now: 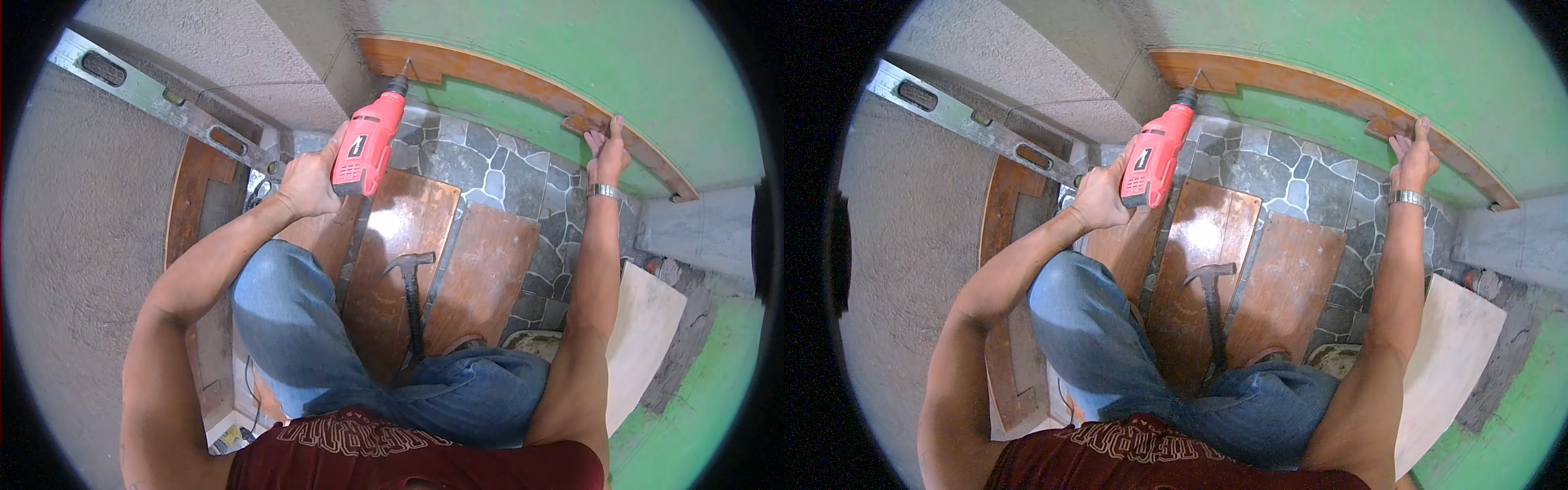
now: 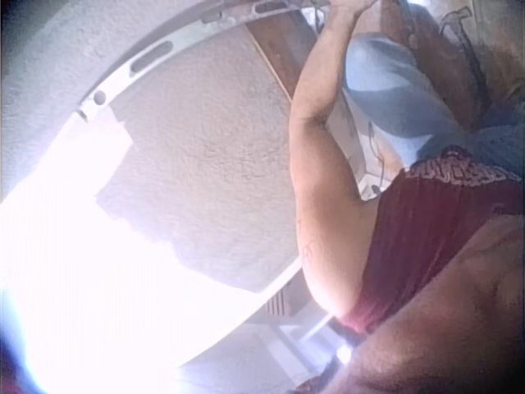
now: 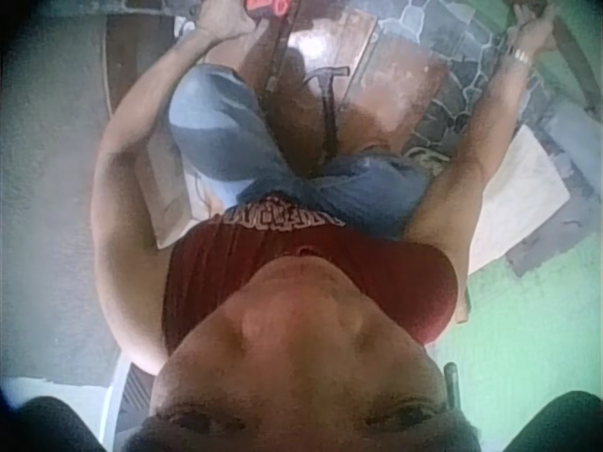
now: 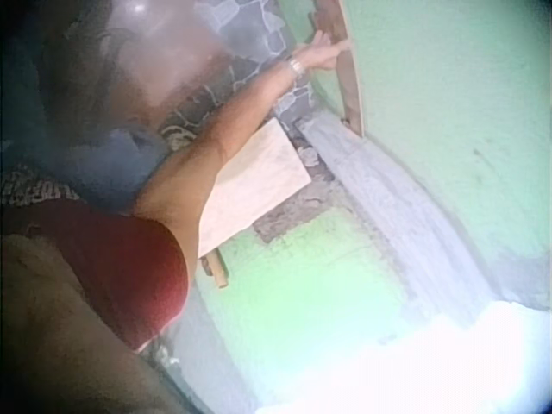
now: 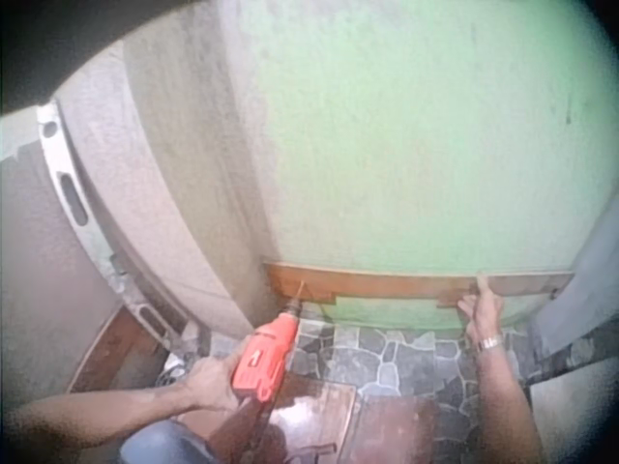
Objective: The person positions a wooden board against a wall, uses a spirit level, and then uses a power drill to drill holes through the wood and into the wall.
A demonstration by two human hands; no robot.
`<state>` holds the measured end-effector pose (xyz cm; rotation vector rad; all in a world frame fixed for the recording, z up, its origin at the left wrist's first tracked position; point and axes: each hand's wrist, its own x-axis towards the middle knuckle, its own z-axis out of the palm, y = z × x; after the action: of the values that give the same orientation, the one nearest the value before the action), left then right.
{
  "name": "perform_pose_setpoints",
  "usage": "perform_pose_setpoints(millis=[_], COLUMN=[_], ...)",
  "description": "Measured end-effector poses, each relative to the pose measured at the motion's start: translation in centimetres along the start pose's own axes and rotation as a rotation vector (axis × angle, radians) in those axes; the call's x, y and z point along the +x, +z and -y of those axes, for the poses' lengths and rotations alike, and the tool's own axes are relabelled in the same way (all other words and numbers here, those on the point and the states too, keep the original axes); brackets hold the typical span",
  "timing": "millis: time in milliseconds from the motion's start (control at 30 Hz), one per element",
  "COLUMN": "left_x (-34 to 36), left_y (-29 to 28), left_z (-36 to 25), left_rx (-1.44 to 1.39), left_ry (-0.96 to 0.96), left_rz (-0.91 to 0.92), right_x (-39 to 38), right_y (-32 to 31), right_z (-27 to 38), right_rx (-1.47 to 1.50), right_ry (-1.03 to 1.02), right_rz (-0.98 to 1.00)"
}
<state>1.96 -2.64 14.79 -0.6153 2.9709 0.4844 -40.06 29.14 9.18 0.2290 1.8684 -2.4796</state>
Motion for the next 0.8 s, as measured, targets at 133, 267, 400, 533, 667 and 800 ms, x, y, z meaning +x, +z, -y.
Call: perform_pose_setpoints(millis=[133, 267, 400, 533, 667, 800], left_x=[0.01, 0.02, 0.08, 0.17, 0.2, 0.19], left_y=[0.01, 0.03, 0.29, 0.28, 0.09, 0.16], left_z=[-0.24, -0.3, -0.08, 0.05, 0.02, -0.07], left_rx=[-0.044, -0.038, -0.05, -0.058, -0.032, -0.04], left_ry=[0.04, 0.016, 0.011, 0.006, 0.009, 0.009], left_rz=[-0.043, -0.038, -0.048, -0.029, -0.02, -0.035], right_x=[0.27, 0.16, -0.11, 0.17, 0.16, 0.31], right_y=[-0.18, -0.19, -0.05, -0.13, -0.16, -0.43], right_z=[-0.34, -0.4, -0.29, -0.38, -0.48, -0.55], right_rx=[0.014, 0.018, 0.018, 0.022, 0.016, 0.006], right_ry=[0.008, 0.003, 0.004, -0.016, -0.019, -0.028], right_rz=[-0.008, 0.004, 0.001, -0.008, -0.012, 0.01])
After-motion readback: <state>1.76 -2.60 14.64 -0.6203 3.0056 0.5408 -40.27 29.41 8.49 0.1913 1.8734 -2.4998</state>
